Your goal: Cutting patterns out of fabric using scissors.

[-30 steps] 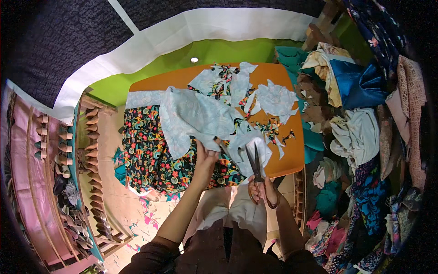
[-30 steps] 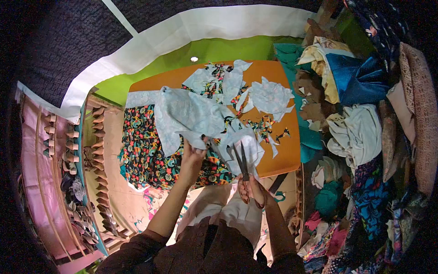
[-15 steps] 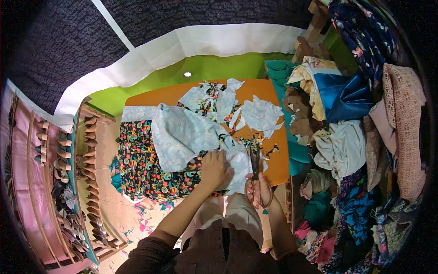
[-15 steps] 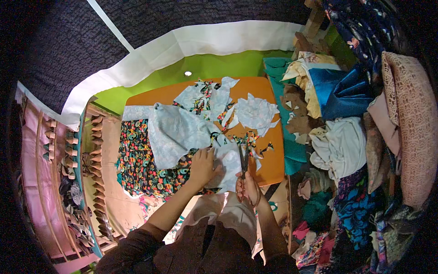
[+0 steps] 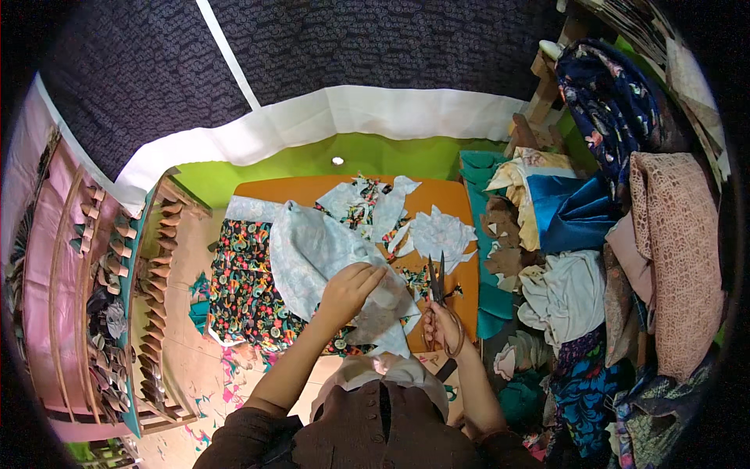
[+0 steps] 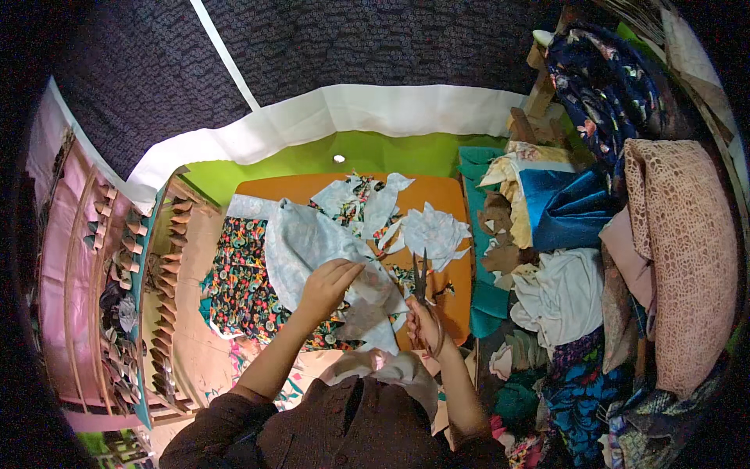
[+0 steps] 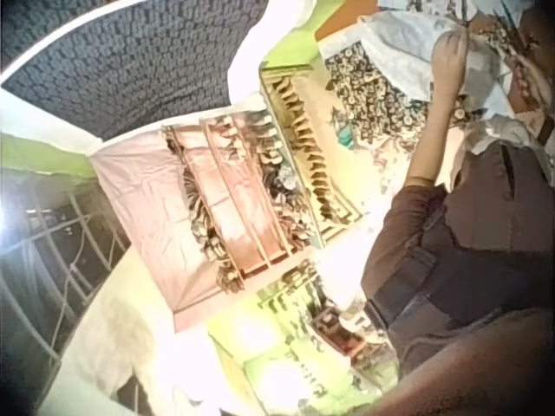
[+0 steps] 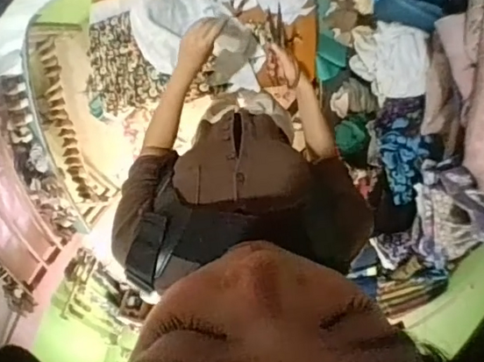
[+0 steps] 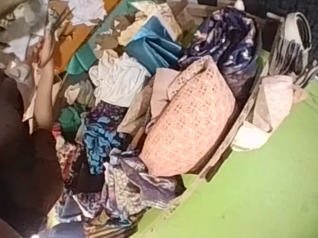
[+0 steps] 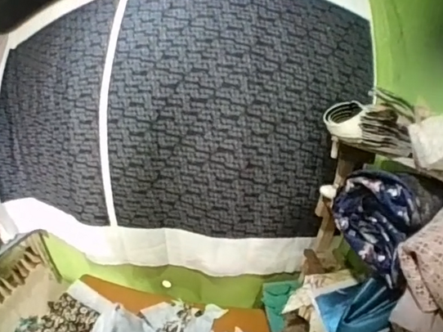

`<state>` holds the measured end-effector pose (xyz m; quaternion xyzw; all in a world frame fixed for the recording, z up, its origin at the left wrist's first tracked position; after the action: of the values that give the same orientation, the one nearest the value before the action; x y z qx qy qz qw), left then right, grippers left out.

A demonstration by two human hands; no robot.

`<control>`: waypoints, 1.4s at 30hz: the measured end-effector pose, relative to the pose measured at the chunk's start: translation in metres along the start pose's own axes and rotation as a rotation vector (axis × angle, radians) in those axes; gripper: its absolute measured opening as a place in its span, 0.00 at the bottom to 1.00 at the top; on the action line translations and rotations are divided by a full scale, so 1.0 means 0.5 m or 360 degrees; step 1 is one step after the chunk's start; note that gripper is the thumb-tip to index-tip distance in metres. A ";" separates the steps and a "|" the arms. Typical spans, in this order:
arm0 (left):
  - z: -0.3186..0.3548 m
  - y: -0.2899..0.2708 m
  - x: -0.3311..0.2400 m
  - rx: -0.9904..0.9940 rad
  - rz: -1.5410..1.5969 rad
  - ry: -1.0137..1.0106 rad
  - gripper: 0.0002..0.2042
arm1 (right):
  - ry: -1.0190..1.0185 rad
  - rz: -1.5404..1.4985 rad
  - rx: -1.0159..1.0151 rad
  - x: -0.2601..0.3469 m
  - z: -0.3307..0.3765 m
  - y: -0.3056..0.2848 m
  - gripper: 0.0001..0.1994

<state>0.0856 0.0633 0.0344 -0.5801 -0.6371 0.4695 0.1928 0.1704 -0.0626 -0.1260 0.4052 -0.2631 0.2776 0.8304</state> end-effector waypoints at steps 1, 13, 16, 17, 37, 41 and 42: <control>-0.005 -0.019 -0.020 -0.0063 0.0006 0.0153 0.17 | -0.0026 0.0090 0.0030 0.010 -0.003 0.005 0.15; -0.042 -0.037 0.031 -0.0320 0.1172 -0.0748 0.17 | -0.0583 0.0598 -0.0009 0.202 -0.035 0.053 0.14; -0.005 0.025 0.068 -0.0331 0.1487 -0.1082 0.13 | -0.0641 0.0475 0.0200 0.229 -0.045 0.088 0.15; 0.020 0.054 0.086 -0.0341 0.1687 -0.1338 0.13 | -0.0661 0.0521 0.0358 0.235 -0.041 0.113 0.14; 0.078 0.180 -0.009 0.0336 0.3083 -0.1958 0.19 | -0.0357 0.0248 0.0573 0.236 -0.016 0.128 0.18; 0.058 0.173 -0.003 0.0185 0.3459 -0.1828 0.20 | -0.0295 0.0442 0.0626 0.212 -0.007 0.117 0.14; 0.051 0.170 -0.003 0.0135 0.3519 -0.1831 0.19 | -0.0344 0.0453 0.0632 0.198 -0.028 0.089 0.15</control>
<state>0.1134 0.0425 -0.0473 -0.5084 0.2157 0.5858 -0.5932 0.2134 -0.0036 -0.0446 0.5465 -0.3449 0.3929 0.6543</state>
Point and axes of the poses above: each hand's wrist, its own z-axis away from the middle knuckle, its own y-axis out of the palm, x = y × z, the point moved 10 cm from there along -z, towards the middle knuckle, and after that the axes turned 4 degrees about -y, right-handed, at the moved point
